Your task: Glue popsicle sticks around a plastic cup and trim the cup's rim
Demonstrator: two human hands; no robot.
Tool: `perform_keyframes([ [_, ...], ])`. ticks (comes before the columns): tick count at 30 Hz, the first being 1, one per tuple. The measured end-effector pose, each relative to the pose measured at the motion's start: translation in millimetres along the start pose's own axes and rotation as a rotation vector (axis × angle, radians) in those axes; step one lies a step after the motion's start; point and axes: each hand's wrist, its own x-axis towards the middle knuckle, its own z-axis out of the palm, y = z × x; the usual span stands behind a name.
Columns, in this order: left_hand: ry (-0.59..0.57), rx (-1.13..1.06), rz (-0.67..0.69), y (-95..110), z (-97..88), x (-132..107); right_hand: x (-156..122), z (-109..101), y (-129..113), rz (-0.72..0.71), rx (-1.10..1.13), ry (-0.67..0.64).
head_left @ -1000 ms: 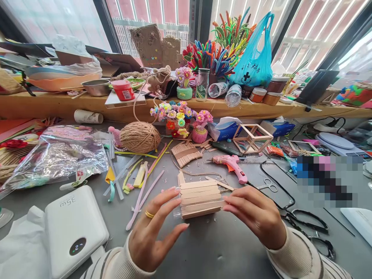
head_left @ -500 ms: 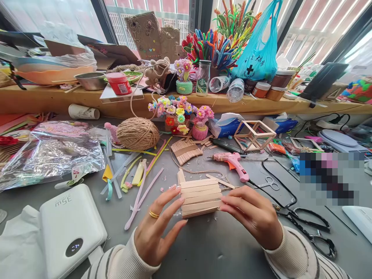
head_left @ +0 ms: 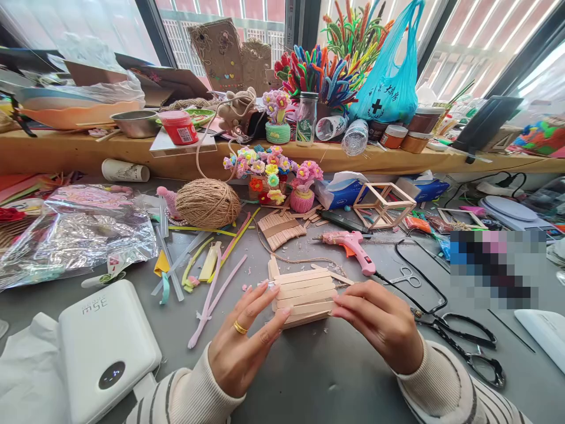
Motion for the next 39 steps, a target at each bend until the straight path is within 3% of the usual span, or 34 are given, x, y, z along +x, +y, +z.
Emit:
perform_keyframes([
  [16, 0.013, -0.021, 0.001, -0.9, 1.4, 0.6, -2.2, -1.1, 3.3, -0.013, -0.037, 0.025],
  [24, 0.075, -0.069, -0.057, -0.8, 3.0, 3.4, -0.5, -2.9, 4.2, -0.006, -0.035, 0.033],
  [39, 0.048, -0.009, -0.021, -0.6, 3.4, 2.7, -4.0, -1.7, 2.3, -0.037, -0.066, 0.023],
])
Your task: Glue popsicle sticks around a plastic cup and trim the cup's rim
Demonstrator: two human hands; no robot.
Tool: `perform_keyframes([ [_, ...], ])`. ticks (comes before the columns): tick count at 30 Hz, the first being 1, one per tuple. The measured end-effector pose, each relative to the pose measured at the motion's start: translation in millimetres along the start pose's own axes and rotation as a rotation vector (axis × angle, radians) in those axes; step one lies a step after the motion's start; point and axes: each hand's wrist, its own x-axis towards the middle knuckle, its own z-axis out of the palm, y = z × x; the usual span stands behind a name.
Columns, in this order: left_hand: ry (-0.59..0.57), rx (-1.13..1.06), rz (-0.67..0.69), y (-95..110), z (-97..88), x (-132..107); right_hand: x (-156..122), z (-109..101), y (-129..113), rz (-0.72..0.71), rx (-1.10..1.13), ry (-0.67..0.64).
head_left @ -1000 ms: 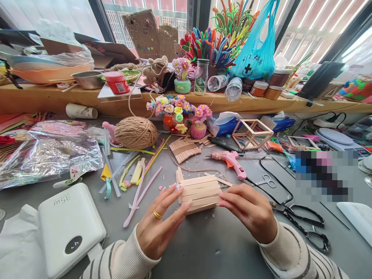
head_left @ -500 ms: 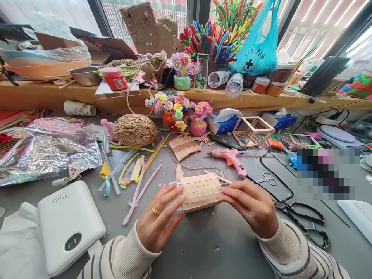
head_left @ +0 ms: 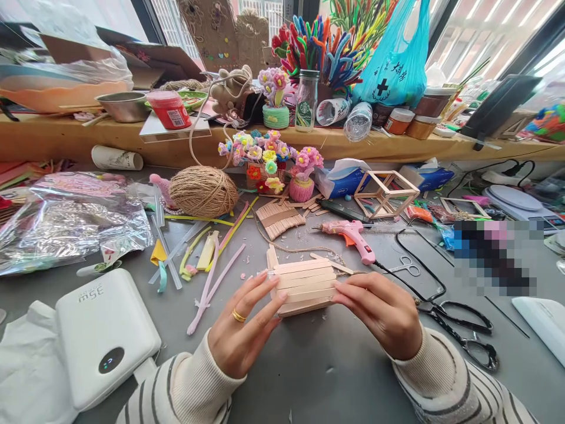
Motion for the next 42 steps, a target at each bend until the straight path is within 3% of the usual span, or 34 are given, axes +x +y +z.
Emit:
perform_keyframes([
  [25, 0.011, -0.011, -0.023, 1.1, 0.5, -1.0, -5.2, 2.7, 0.9, -0.032, -0.002, 0.035],
  [37, 0.002, 0.006, -0.009, 0.0, -0.5, -1.6, -4.5, 5.5, 4.2, 0.116, 0.113, 0.055],
  [42, -0.008, -0.003, -0.022, 1.6, -1.5, -0.9, -6.3, 7.7, 5.4, 0.110, 0.129, 0.069],
])
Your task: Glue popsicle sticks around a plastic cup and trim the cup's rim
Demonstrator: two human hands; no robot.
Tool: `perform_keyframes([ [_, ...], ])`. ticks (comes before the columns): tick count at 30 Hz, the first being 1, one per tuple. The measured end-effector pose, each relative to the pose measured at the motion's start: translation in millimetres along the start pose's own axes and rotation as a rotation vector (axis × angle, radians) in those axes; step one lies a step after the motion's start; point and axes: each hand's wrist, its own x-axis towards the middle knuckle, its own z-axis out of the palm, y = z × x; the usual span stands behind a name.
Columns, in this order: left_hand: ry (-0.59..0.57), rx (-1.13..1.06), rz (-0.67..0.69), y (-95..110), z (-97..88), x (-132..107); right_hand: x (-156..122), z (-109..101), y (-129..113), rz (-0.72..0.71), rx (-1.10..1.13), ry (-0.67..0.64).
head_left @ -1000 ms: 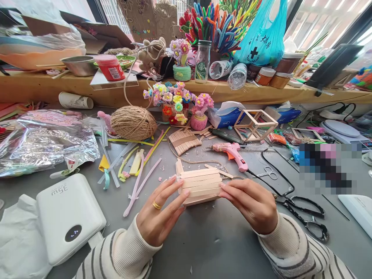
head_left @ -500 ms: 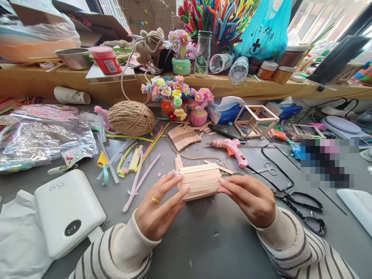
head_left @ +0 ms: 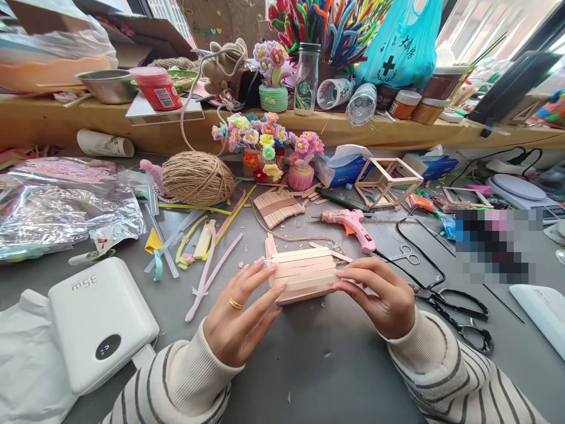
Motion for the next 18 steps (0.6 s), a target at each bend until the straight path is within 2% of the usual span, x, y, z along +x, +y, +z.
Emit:
perform_keyframes([
  [18, -0.029, 0.018, 0.013, 3.3, -3.7, 3.7, -6.2, -1.4, 4.3, -0.077, 0.075, -0.050],
])
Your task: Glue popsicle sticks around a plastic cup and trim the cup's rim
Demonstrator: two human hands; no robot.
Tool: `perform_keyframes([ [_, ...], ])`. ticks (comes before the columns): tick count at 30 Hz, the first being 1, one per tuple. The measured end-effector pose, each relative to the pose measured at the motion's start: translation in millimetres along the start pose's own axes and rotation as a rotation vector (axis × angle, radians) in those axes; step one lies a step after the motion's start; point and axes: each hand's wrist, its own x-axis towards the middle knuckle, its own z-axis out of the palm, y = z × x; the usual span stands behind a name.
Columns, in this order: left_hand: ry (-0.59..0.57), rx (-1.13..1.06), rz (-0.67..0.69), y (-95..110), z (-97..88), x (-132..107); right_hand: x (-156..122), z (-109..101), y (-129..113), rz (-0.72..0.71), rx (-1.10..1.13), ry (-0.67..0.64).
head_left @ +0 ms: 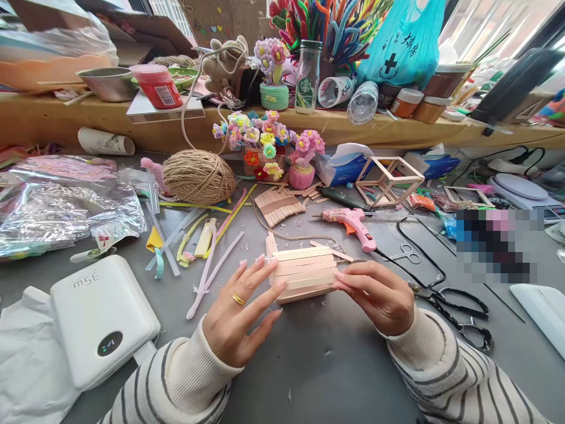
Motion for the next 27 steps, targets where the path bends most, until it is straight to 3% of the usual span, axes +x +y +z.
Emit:
perform_keyframes([
  [14, 0.053, 0.123, 0.132, -5.3, -3.5, 7.3, 1.3, -0.1, 0.9, -0.012, 0.017, -0.027],
  [22, -0.011, 0.189, 0.209, -14.7, -3.3, 3.4, 0.0, 1.9, 1.1, -0.046, -0.041, -0.013],
  [27, 0.027, 0.180, 0.187, -15.3, -1.1, 2.1, -1.8, 3.5, 1.7, -0.072, -0.088, -0.013],
])
